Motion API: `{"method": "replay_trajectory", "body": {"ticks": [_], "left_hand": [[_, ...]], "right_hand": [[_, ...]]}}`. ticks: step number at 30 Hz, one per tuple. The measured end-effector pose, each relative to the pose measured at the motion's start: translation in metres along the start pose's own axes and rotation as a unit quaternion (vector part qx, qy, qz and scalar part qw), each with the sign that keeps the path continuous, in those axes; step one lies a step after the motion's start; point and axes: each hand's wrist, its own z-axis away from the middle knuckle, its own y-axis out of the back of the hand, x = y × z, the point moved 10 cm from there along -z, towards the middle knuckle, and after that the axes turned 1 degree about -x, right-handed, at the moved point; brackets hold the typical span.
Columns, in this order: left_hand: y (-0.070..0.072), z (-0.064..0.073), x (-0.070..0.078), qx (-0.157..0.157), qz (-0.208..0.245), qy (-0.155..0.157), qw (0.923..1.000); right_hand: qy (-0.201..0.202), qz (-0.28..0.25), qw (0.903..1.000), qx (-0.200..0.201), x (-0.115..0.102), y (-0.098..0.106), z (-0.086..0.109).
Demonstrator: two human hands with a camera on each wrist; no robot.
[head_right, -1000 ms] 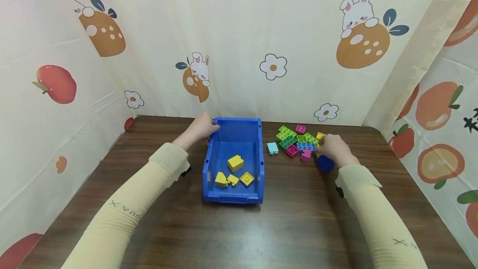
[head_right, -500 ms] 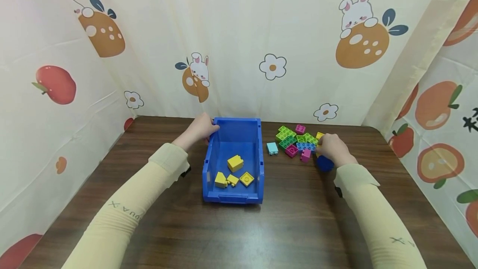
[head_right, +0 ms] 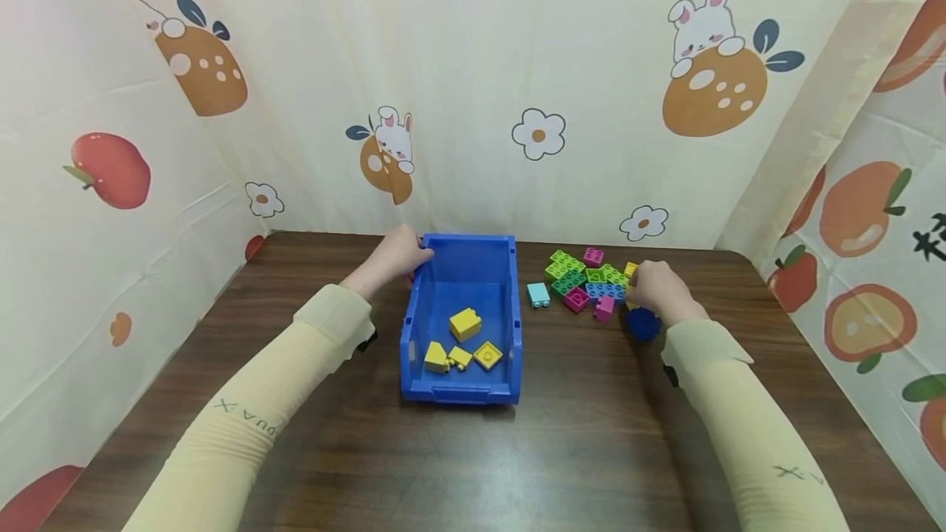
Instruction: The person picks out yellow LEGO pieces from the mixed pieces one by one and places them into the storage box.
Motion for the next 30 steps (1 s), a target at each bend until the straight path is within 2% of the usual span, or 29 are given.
{"method": "replay_trajectory", "body": {"ticks": [16,23,30], "left_hand": [[-0.001,0.001,-0.001,0.003,-0.005,-0.004,1.0],[0.0,0.001,0.001,0.006,-0.002,-0.009,0.9999],[0.0,-0.001,0.0,0.001,-0.005,-0.002,1.0]], "right_hand": [[0.009,0.017,0.9997,-0.011,-0.011,0.012,0.005],[0.027,0.018,0.9995,-0.002,-0.023,0.022,0.006],[0.042,0.011,0.999,0.004,-0.038,0.031,0.008]]}}
